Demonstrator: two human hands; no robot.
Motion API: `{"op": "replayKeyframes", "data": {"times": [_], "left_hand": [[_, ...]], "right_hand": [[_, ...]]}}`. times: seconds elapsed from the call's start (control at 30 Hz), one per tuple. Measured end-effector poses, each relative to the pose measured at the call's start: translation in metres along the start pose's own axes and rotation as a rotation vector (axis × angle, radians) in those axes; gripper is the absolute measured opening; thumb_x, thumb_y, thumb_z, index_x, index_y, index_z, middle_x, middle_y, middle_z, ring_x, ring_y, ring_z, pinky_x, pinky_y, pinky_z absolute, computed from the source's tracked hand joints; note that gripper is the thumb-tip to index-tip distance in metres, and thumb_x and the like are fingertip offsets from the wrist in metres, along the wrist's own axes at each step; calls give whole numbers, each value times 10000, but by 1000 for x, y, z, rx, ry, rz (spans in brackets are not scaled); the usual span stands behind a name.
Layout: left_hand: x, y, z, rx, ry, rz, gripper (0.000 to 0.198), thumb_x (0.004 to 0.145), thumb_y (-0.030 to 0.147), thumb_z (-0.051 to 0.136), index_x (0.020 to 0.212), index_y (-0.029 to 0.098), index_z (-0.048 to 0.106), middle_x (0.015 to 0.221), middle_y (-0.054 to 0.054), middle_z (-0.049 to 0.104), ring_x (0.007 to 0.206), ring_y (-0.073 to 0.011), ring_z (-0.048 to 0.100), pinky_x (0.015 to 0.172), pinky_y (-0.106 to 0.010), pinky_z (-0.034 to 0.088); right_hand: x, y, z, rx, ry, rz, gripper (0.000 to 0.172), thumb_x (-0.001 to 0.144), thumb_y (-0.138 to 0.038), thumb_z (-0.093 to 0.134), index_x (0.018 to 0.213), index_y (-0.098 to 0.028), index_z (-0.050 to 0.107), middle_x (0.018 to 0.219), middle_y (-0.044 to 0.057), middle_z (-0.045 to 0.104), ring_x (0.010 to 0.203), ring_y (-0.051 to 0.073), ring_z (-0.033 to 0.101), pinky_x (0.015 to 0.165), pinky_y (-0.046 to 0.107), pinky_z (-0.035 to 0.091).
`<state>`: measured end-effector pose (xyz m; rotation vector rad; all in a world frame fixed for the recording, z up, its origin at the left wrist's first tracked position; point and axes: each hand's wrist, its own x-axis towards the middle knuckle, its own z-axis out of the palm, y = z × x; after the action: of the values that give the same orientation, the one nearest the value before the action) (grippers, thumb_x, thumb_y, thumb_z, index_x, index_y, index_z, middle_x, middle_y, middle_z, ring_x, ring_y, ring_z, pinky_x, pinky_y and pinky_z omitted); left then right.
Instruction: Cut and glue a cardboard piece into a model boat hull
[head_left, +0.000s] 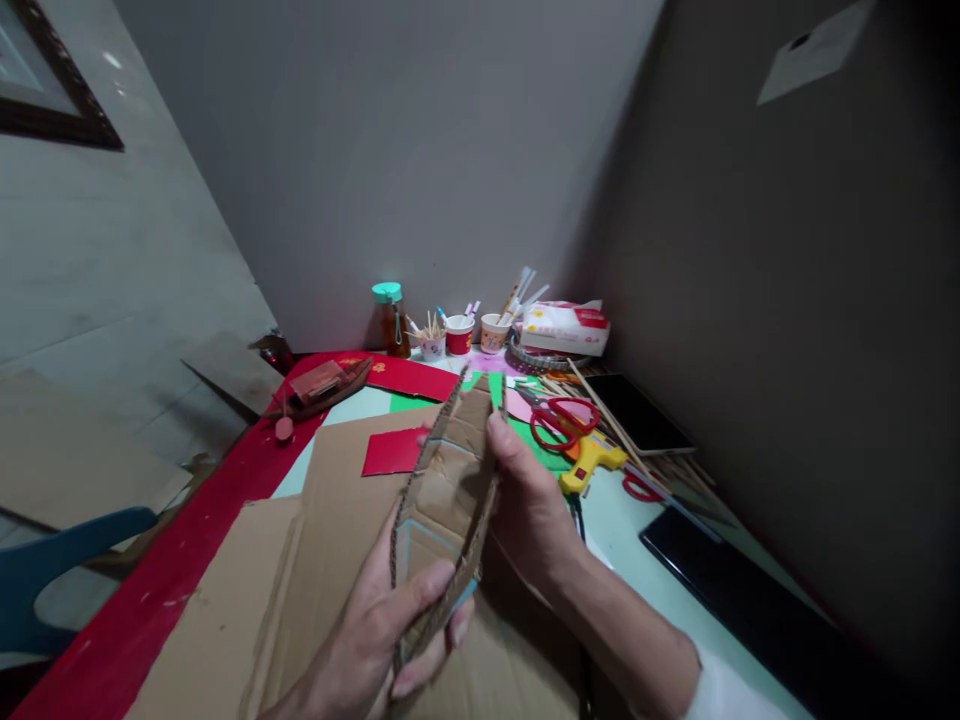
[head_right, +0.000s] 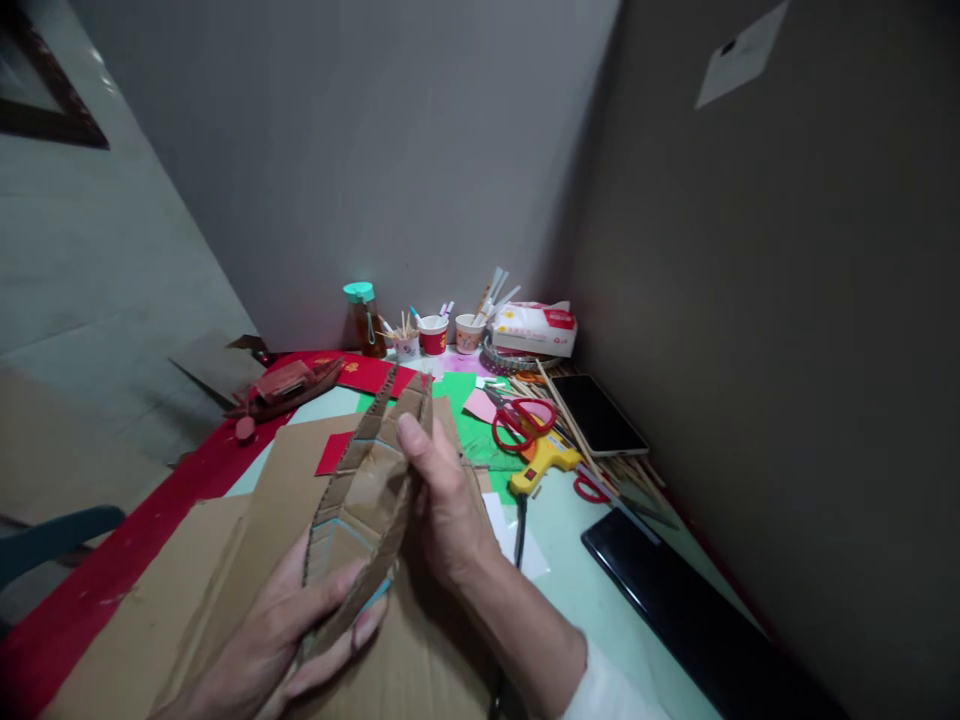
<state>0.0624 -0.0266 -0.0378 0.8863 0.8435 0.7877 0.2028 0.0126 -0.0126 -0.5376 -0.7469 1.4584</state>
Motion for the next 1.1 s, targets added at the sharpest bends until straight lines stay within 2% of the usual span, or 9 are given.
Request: {"op": "replayKeyframes", "data": {"times": [0.13, 0.23, 0.37, 0.43, 0.53, 0.73, 0.83, 0.93, 1.1], "left_hand": [[4, -2, -5, -5, -191, -139, 496, 884, 409, 657, 1255, 183, 417, 607, 8, 643, 329, 20, 186, 330, -108, 94], [9, -3, -9, 57, -188, -133, 497, 903, 456, 614, 1257, 159, 430, 542, -7, 640, 279, -12, 224, 288, -121, 107], [4, 0, -6, 122, 16, -49, 649, 936, 603, 489, 1449, 271, 272, 523, 53, 551, 329, -62, 313, 295, -100, 218], [1, 0, -4, 164, 100, 65, 752, 875, 672, 542, 1474, 312, 261, 610, 46, 559, 372, -63, 353, 304, -100, 266], [1, -5, -3, 246, 219, 213, 798, 817, 657, 646, 1470, 305, 351, 718, 34, 566, 387, -30, 365, 331, -96, 254], [6, -17, 1, 205, 406, 259, 736, 849, 631, 627, 1429, 189, 531, 445, 114, 304, 355, -39, 234, 332, -112, 262], [4, -16, 4, 156, 462, 284, 691, 807, 607, 691, 1372, 220, 601, 505, 86, 420, 333, -53, 341, 278, -130, 310], [2, -11, 4, 150, 426, 289, 646, 788, 564, 730, 1321, 211, 638, 647, 42, 582, 356, -106, 516, 258, -207, 429], [6, 4, -3, 121, 434, 409, 504, 835, 440, 716, 1223, 127, 643, 642, -5, 695, 450, -187, 655, 393, -291, 573]], "right_hand": [[10, -11, -2, 132, 35, 18, 443, 752, -365, 781, 1138, -193, 648, 929, 66, 748, 843, 224, 725, 791, 354, 596], [13, -9, -6, 124, 143, -14, 347, 717, -301, 814, 1002, -162, 675, 801, 38, 729, 722, 173, 704, 686, 277, 588], [23, -17, -16, 156, 308, -110, 331, 649, -337, 863, 847, -152, 673, 736, 13, 714, 675, 144, 676, 642, 244, 576], [28, -24, -22, 182, 386, -160, 352, 621, -375, 878, 796, -155, 665, 703, 0, 703, 655, 138, 660, 640, 246, 579], [33, -28, -27, 208, 440, -198, 355, 620, -393, 881, 772, -162, 659, 704, -1, 702, 656, 152, 659, 674, 280, 591], [28, -20, -19, 226, 468, -239, 330, 665, -386, 869, 753, -185, 623, 669, -41, 657, 603, 125, 613, 728, 284, 582], [26, -19, -15, 225, 482, -265, 360, 652, -398, 873, 735, -195, 587, 641, -57, 625, 595, 123, 600, 727, 286, 576], [26, -21, -13, 222, 474, -268, 372, 643, -409, 868, 732, -193, 579, 672, -45, 633, 632, 133, 616, 742, 295, 570], [23, -23, -8, 226, 453, -238, 366, 634, -397, 857, 797, -204, 591, 728, -48, 636, 723, 145, 639, 825, 312, 558]]}}
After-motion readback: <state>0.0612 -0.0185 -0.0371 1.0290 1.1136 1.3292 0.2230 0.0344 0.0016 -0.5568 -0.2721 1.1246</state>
